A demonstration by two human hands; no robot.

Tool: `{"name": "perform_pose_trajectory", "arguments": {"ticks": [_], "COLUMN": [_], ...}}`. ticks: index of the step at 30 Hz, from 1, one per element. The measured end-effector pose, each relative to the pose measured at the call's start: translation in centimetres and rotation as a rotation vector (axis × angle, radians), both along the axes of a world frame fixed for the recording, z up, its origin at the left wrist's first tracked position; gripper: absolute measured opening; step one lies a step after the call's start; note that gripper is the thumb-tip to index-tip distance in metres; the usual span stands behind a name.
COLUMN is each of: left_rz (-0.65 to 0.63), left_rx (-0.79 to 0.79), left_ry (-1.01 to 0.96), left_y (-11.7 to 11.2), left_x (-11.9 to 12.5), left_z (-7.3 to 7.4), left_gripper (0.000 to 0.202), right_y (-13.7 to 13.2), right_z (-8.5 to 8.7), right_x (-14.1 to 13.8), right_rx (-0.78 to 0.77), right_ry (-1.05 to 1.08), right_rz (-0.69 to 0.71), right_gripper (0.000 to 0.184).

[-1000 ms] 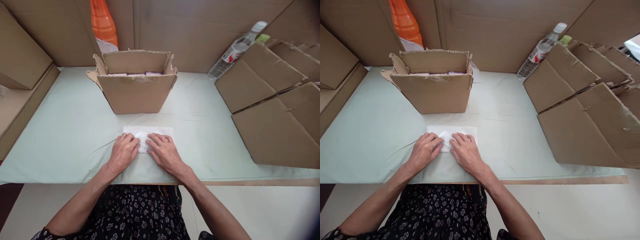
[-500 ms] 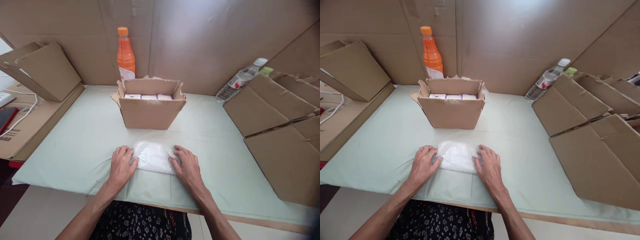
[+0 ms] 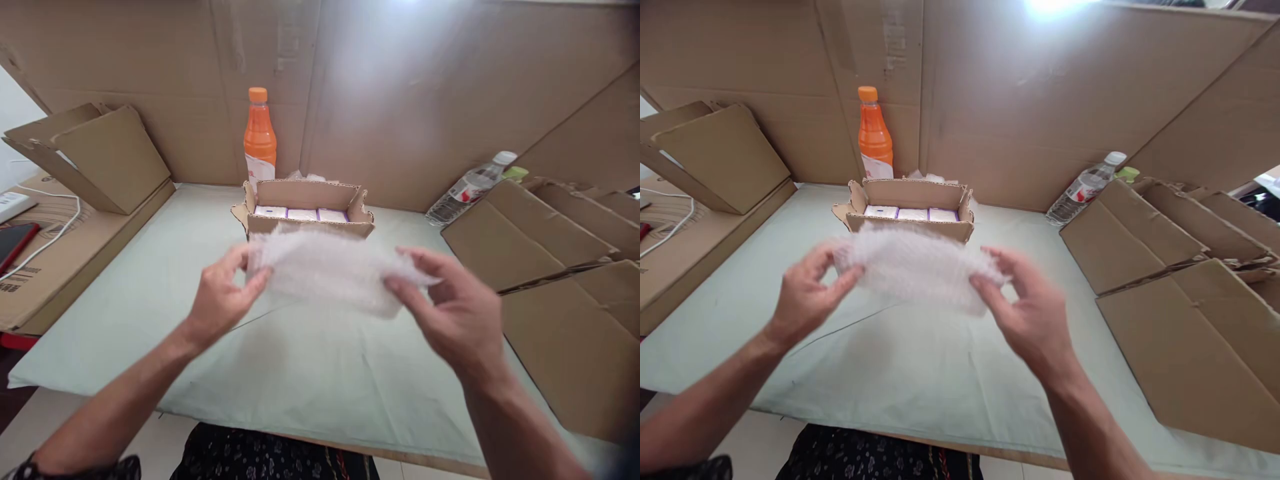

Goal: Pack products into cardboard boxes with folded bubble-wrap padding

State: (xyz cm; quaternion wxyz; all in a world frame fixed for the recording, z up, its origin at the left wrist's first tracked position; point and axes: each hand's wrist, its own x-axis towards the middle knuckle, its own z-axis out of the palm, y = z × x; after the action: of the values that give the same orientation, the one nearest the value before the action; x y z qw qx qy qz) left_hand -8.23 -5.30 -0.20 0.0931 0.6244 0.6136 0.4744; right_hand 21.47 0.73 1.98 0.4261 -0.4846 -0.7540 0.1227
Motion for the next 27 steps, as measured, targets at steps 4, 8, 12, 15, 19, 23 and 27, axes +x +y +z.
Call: {"name": "perform_pose_trajectory", "arguments": {"ticks": [4, 8, 12, 15, 19, 23, 27], "left_rz": [0.107, 0.093, 0.091, 0.061, -0.086, -0.066, 0.084], "left_rx": [0.097, -0.274, -0.446, -0.561, -0.799, -0.714, -0.36], "left_ry": [0.176, 0.405, 0.637, 0.702, 0.811, 0.84, 0.569], "left_y": [6.9, 11.1, 13.1, 14.4, 15.2, 14.2, 12.1], "left_x": [-2.3, -3.3, -3.3, -2.9, -2.4, -2.5, -2.8], "left_z": [5.6, 8.4, 9.1, 9.2, 9.0, 9.2, 9.8], "left_gripper": [0.012, 0.011, 0.016, 0.015, 0.012, 0.015, 0.03], "right_y": [6.7, 12.6, 15.5, 15.9, 15.1, 14.5, 13.7], "right_z": [6.0, 7.2, 6.9, 7.0, 6.7, 6.3, 6.6], "right_x": [-4.3, -7.2, -8.8, -9.6, -10.8, -11.0, -9.7], "right_rx": [0.322, 0.111, -0.058, -0.119, -0.23, -0.188, 0.087], "right_ry": [-0.046, -0.339, -0.746, -0.97, -1.171, -1.257, -1.157], "right_rz": [0.048, 0.128, 0.063, 0.086, 0.19, 0.128, 0.067], "right_gripper": [0.031, 0.027, 0.029, 0.023, 0.014, 0.009, 0.016]}}
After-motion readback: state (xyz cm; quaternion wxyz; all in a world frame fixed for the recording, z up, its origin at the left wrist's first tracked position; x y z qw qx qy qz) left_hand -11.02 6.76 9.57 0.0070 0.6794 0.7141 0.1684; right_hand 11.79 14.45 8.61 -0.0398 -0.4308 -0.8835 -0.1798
